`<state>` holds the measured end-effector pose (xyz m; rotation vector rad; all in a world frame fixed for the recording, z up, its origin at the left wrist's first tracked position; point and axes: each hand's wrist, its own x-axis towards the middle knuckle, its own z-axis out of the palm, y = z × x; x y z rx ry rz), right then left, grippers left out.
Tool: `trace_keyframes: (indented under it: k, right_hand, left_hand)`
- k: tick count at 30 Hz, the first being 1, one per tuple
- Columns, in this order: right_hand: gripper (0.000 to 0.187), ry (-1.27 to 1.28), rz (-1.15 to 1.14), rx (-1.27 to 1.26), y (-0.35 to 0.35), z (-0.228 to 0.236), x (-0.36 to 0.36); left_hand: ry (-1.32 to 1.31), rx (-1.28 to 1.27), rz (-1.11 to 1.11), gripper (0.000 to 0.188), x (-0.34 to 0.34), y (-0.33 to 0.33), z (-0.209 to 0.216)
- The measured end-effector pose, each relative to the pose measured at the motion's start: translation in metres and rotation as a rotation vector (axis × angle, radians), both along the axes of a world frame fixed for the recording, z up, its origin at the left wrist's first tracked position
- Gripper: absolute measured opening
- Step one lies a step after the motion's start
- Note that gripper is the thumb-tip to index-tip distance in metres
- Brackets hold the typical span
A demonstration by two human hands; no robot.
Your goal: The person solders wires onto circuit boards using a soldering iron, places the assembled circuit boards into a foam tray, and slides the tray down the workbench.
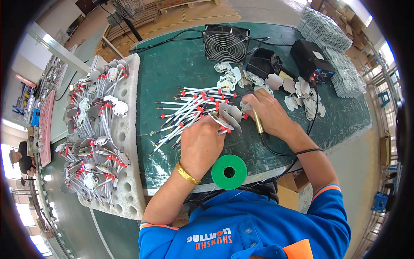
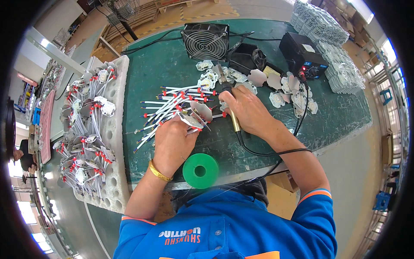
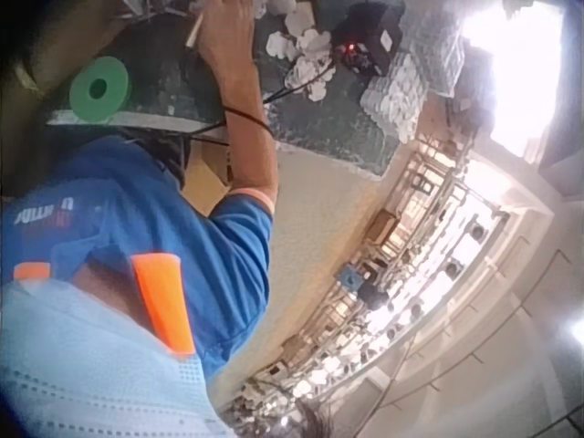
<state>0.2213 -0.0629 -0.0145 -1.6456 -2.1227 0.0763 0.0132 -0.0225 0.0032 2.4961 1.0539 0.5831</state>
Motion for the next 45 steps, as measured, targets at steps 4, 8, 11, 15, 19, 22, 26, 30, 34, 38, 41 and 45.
trace_keyframes:
  k: [4, 8, 11, 15, 19, 22, 26, 30, 34, 38, 41, 45]
  right_hand:
    - [0.031, 0.010, 0.024, 0.013, -0.006, -0.002, 0.005]
    - [0.031, -0.038, 0.021, 0.016, -0.013, 0.000, 0.001]
    - [0.032, 0.001, -0.039, 0.037, -0.019, -0.006, -0.001]
    - [0.033, 0.049, -0.012, -0.005, -0.031, -0.004, -0.001]
    - [0.034, 0.071, 0.075, 0.043, -0.037, -0.001, 0.004]
    - [0.033, 0.051, 0.080, 0.038, -0.040, 0.000, 0.004]
    - [0.033, 0.068, 0.080, 0.053, -0.042, 0.005, -0.002]
    - [0.032, 0.045, 0.156, -0.012, -0.044, 0.013, -0.005]
    - [0.034, 0.017, 0.200, -0.064, -0.042, 0.021, -0.009]
    - [0.039, 0.132, 0.144, -0.041, -0.045, 0.015, -0.016]
    - [0.035, 0.119, 0.132, 0.014, -0.051, 0.002, -0.026]
    - [0.027, -0.012, 0.137, 0.229, -0.063, -0.014, -0.017]
  left_hand:
    - [0.008, 0.020, -0.017, 0.013, 0.010, -0.002, 0.001]
    - [0.000, -0.010, -0.209, 0.014, 0.022, 0.011, -0.010]
    - [0.084, 0.048, -0.222, 0.017, 0.032, 0.015, -0.013]
    - [0.018, 0.037, -0.213, 0.019, 0.028, 0.016, -0.018]
    - [-0.149, -0.082, -0.154, 0.020, 0.000, 0.023, -0.009]
    - [-0.378, -0.395, -0.091, 0.018, -0.016, 0.016, 0.005]
    - [-0.925, -0.875, -0.050, 0.012, -0.039, 0.017, 0.014]
    - [-1.141, -0.884, 0.028, 0.014, -0.049, 0.018, 0.011]
    - [-1.234, -1.085, 0.036, 0.027, -0.048, 0.018, 0.000]
    - [-1.304, -1.307, -0.151, 0.025, -0.048, 0.016, -0.005]
    - [-1.366, -1.342, -0.197, 0.020, -0.045, 0.014, -0.022]
    - [-1.282, -1.282, -0.194, 0.020, -0.033, 0.012, -0.015]
